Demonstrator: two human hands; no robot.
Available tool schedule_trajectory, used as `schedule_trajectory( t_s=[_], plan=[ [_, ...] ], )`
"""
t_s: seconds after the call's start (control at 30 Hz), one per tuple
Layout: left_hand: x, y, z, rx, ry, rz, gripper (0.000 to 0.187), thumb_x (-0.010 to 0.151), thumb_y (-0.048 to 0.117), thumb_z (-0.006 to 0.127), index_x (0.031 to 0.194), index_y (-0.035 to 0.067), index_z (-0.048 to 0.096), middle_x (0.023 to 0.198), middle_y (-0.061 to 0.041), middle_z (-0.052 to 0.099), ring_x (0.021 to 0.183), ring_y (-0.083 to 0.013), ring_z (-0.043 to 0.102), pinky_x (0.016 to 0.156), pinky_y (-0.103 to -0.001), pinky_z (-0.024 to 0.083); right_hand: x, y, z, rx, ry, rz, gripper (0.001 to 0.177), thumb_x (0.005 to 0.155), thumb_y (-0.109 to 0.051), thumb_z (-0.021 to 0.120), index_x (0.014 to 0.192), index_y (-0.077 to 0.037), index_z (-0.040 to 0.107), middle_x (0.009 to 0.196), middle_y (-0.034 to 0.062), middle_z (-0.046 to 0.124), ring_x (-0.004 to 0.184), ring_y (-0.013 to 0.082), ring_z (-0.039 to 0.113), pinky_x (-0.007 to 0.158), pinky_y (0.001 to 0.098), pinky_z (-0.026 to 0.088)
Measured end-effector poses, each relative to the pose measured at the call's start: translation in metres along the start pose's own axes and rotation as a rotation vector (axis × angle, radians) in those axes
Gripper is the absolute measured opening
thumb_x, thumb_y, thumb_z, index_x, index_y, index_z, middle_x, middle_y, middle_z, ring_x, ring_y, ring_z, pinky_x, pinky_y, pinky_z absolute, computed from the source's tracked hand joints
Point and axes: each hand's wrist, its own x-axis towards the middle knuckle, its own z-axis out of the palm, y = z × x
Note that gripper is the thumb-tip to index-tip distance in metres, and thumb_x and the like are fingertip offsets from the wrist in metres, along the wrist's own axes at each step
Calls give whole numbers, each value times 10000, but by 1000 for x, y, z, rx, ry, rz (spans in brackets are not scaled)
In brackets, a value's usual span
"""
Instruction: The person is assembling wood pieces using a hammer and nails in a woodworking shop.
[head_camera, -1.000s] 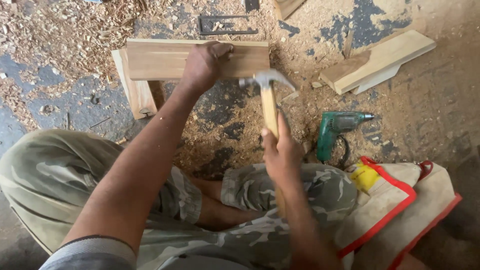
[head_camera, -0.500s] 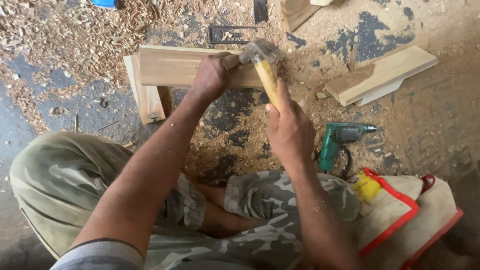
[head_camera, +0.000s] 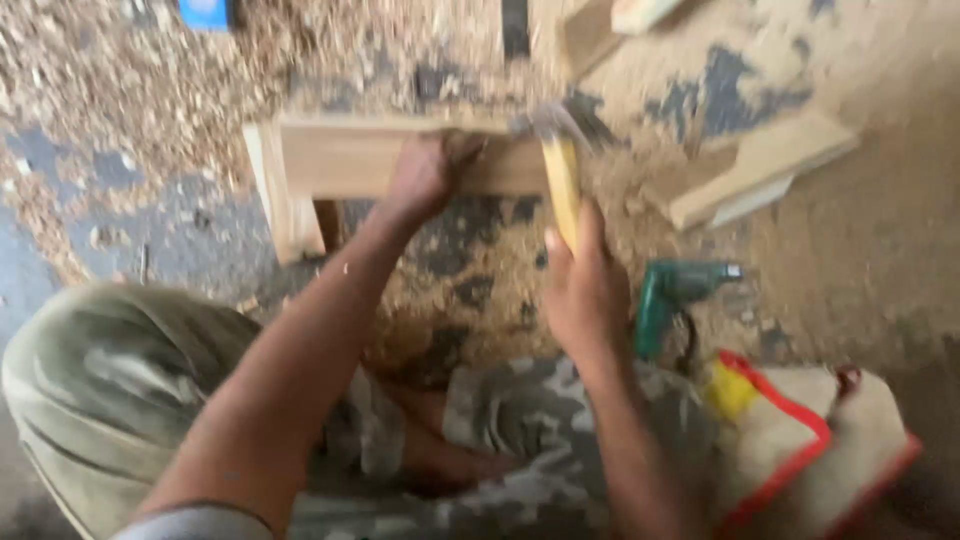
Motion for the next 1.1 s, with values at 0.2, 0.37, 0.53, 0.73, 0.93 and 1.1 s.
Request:
schedule_trajectory(
  t_s=[0.2,0.37,0.53,0.73,0.93,1.1],
  plan=[
    [-20,20,-37,-127,-209,-285,366,1113,367,386,1179,136,662,1135,-129,647,859,-247,686,732,-392,648,-84,8,26,888,-314,717,305,1044,-357,543,1172,-81,512,708,25,522,506,144,500,442,317,449],
    [-25,9,-57,-479,81,-102,187,1080,208,574,1094,72,703,1016,-114,711,900,-215,663,809,-381,601,-133,13,56,1083,-508,1006,288,1015,-335,549,1207,-122,520,732,15,552,539,131,519,463,293,471],
    [-31,-31,-111,-401,474,-351,169,1068,106,583,1014,131,742,967,-43,777,849,-127,690,754,-316,604,-135,19,72,1106,-624,1112,306,1022,-335,552,1235,-117,526,742,30,553,579,141,537,488,287,473],
    [-52,-60,-144,-356,693,-718,173,1024,154,609,946,128,762,900,-30,791,721,-103,634,647,-281,555,-132,24,83,1096,-666,1091,275,1002,-294,570,1206,-119,512,789,50,568,612,162,578,511,309,519],
    [-42,17,-127,-363,334,-1000,208,1047,237,535,1057,160,728,958,-21,740,742,-111,660,713,-315,628,-135,27,87,1092,-617,1078,214,1004,-251,588,1149,-106,526,790,50,571,595,161,573,486,303,490],
    [-45,-8,-76,-149,276,-679,171,1037,227,609,1067,148,759,1037,-23,752,833,-95,736,738,-277,673,-131,26,85,1064,-662,1050,237,1021,-260,554,1174,-85,506,815,57,572,622,158,587,509,307,529]
  ],
)
